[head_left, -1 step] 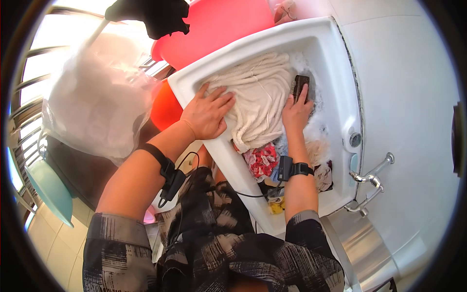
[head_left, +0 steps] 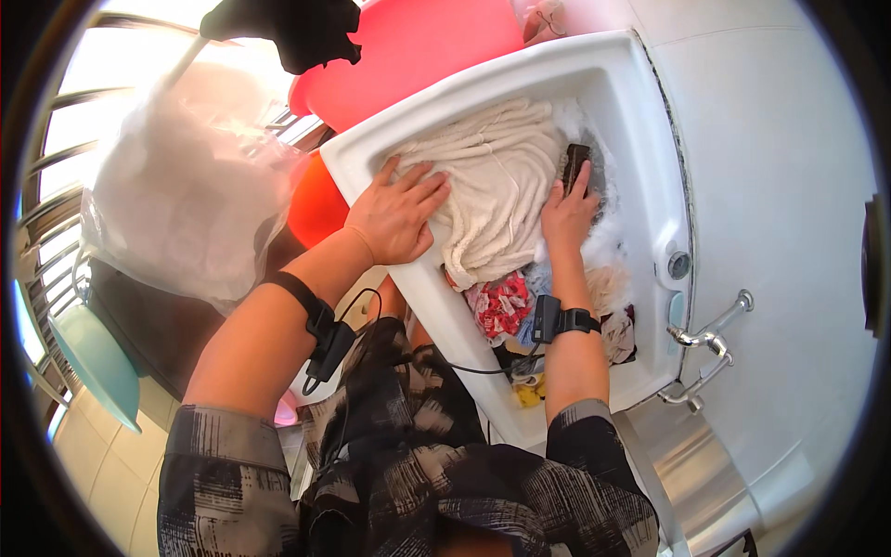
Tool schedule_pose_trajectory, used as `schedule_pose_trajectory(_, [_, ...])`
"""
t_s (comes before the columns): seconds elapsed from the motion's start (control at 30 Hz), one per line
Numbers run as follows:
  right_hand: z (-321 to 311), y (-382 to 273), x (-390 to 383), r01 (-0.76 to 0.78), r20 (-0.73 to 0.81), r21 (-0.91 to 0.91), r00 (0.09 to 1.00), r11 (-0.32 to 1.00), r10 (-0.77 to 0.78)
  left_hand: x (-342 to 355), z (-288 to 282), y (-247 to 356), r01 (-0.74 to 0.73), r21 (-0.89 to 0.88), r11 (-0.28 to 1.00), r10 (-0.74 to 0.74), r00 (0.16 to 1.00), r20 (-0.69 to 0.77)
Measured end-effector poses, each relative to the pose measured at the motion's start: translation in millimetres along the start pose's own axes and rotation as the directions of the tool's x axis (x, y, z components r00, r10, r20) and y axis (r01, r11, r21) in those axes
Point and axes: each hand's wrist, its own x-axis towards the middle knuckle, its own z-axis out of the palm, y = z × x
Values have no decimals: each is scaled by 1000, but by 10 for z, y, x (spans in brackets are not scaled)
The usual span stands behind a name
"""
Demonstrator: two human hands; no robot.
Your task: Hand washing clothes in a laundry sink using a brush and soap.
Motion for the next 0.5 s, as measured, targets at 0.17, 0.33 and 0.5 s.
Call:
schedule_pose_trajectory(0.17, [-135,-221,-413,201,25,183,977,962,-209,-41,-60,-77,-195,35,980,196,980,-33])
schedule_pose_trajectory(0.33, [-403,-702,-824,485,286,65,828,872,-482,-111,45,-143,-247,-51,968,250,965,78])
schedule_pose_trajectory(0.5, [-250,-425,-311,225,132,10,965,974,-225,-46,68,-74,-160,-59,985,160,987,5])
